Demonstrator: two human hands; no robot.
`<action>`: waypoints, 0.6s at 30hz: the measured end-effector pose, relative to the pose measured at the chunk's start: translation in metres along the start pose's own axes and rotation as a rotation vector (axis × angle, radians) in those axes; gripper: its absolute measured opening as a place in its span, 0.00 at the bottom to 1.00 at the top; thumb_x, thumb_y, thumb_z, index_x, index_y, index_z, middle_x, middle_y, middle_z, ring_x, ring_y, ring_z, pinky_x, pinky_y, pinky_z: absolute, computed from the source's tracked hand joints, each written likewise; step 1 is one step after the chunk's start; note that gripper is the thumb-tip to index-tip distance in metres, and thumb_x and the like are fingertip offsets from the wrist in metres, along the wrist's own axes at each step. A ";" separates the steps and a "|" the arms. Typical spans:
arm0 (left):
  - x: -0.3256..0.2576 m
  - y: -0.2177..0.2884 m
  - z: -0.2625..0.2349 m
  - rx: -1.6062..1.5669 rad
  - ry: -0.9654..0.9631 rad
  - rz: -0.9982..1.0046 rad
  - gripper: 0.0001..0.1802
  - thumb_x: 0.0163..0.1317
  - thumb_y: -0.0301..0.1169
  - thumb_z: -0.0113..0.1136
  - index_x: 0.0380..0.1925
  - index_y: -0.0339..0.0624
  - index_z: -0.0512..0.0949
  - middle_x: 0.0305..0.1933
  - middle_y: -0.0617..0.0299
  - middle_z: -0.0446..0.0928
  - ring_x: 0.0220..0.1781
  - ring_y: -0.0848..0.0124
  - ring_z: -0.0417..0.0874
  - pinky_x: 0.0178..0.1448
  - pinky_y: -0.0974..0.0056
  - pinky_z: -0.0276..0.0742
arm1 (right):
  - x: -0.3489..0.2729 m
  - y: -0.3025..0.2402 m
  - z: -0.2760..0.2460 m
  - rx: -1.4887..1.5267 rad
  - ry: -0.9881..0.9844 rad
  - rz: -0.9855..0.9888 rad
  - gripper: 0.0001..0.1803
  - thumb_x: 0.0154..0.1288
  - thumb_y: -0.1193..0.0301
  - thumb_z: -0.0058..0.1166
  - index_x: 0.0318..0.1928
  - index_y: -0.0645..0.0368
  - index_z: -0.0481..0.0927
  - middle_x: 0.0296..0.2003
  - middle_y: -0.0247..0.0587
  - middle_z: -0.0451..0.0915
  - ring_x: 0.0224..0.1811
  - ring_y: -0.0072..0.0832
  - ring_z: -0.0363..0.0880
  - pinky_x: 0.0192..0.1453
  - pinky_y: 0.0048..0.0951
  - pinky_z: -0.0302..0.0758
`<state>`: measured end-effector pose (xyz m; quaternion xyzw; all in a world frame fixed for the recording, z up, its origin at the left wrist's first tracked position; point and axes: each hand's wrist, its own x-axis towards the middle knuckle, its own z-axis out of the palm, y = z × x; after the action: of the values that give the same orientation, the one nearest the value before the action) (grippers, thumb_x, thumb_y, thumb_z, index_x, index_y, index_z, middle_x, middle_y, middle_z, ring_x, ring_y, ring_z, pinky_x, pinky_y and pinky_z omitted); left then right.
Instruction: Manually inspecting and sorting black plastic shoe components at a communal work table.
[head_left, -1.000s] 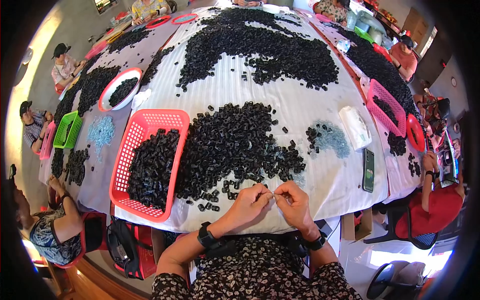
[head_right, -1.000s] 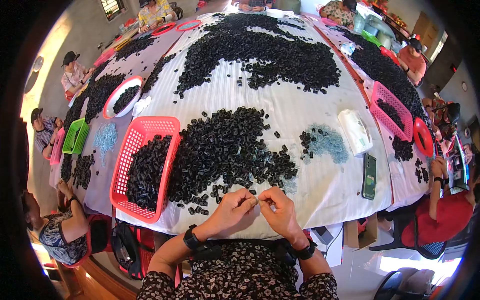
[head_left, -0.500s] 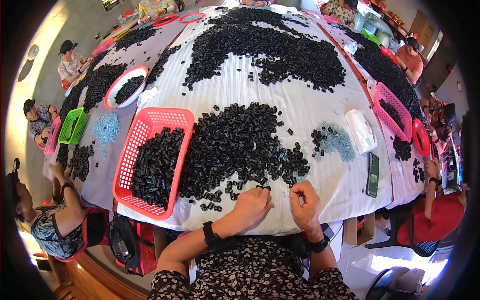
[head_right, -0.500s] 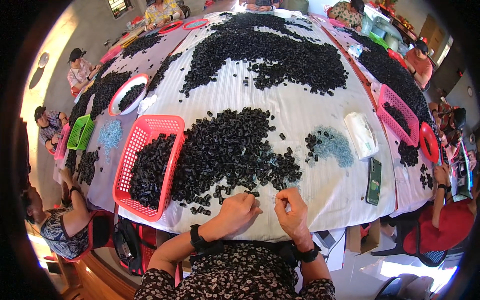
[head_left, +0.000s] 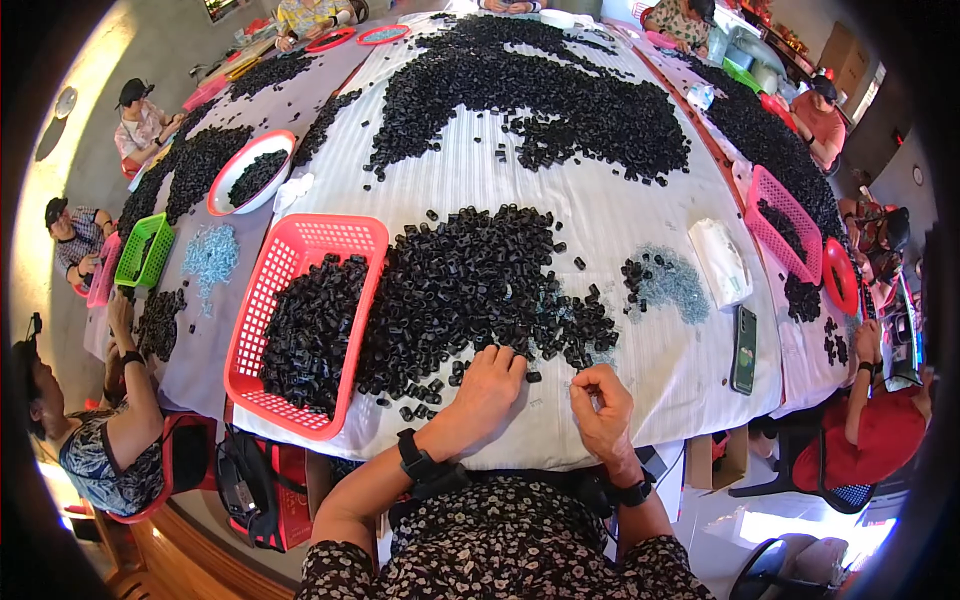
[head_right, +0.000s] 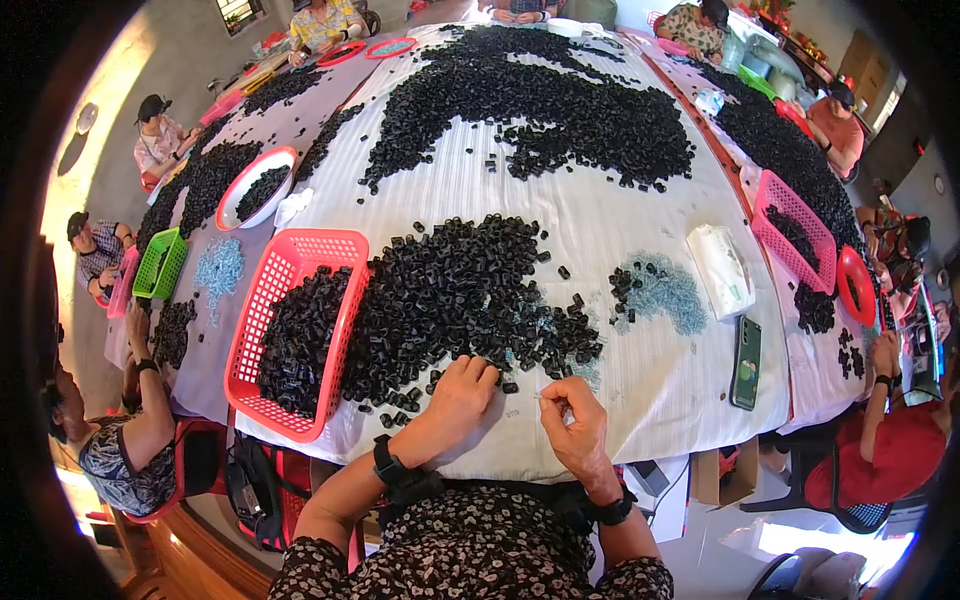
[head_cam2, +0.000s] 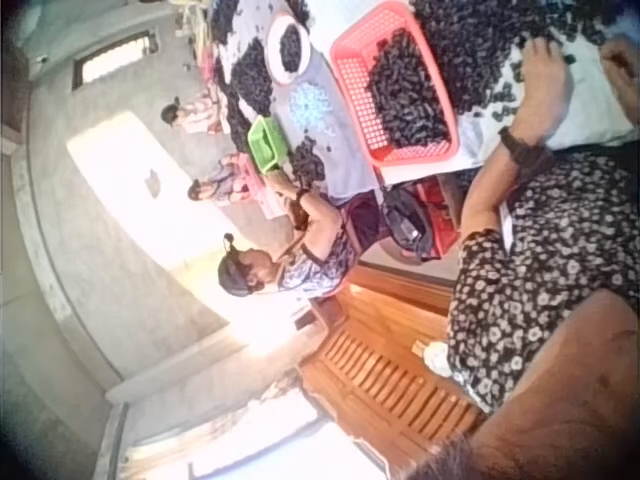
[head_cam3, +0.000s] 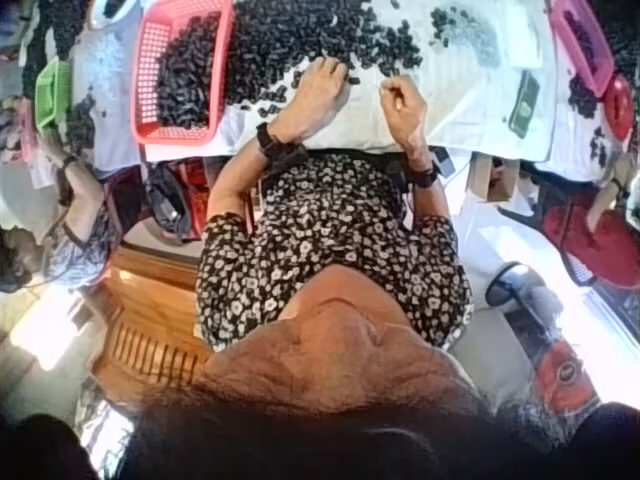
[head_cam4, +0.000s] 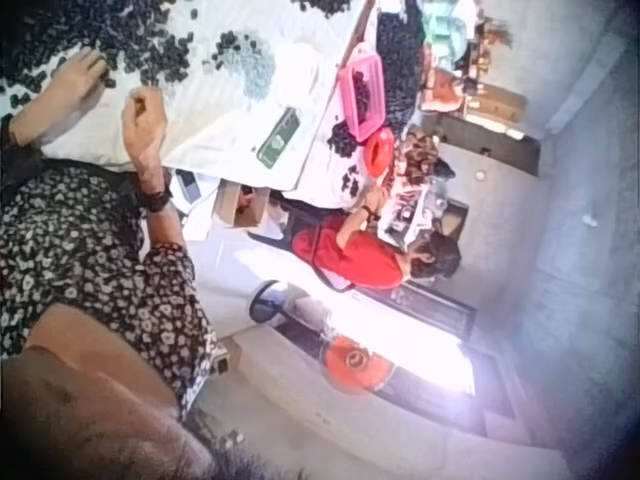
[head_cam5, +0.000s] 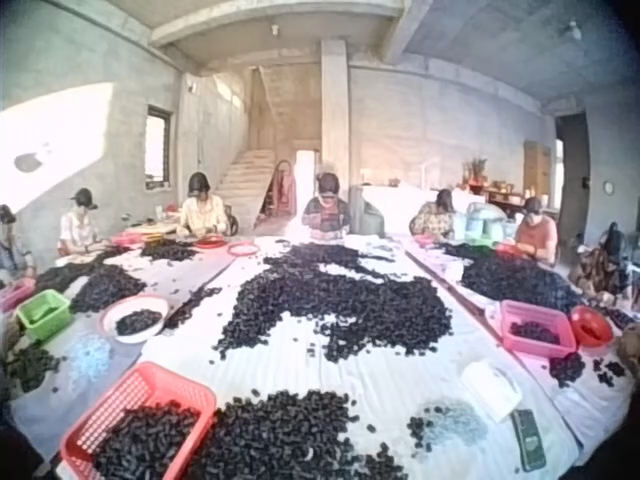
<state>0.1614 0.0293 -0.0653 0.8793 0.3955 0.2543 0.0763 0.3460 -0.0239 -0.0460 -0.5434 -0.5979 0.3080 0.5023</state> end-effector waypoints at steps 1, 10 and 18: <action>0.000 -0.001 0.001 0.002 0.003 -0.002 0.11 0.44 0.23 0.58 0.30 0.36 0.71 0.30 0.55 0.68 0.35 0.59 0.69 0.39 0.60 0.69 | 0.000 -0.001 0.001 0.034 -0.011 0.045 0.04 0.57 0.81 0.53 0.33 0.62 0.74 0.27 0.34 0.72 0.25 0.18 0.69 0.30 0.20 0.68; -0.004 -0.004 -0.040 -0.855 -0.121 -0.424 0.03 0.63 0.22 0.48 0.35 0.36 0.72 0.32 0.58 0.74 0.32 0.73 0.76 0.34 0.68 0.72 | 0.017 -0.026 0.008 0.153 -0.068 0.024 0.03 0.59 0.81 0.52 0.34 0.63 0.74 0.29 0.32 0.72 0.29 0.15 0.69 0.33 0.18 0.67; -0.016 0.001 -0.081 -1.560 -0.033 -0.493 0.10 0.65 0.26 0.49 0.42 0.32 0.73 0.34 0.58 0.77 0.33 0.74 0.76 0.40 0.68 0.74 | 0.018 -0.055 0.024 0.411 -0.183 0.122 0.05 0.59 0.83 0.51 0.36 0.64 0.74 0.32 0.32 0.70 0.32 0.14 0.67 0.36 0.17 0.65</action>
<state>0.1119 0.0117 -0.0012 0.4647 0.2856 0.4193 0.7257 0.3067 -0.0142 0.0023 -0.4346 -0.5319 0.5010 0.5265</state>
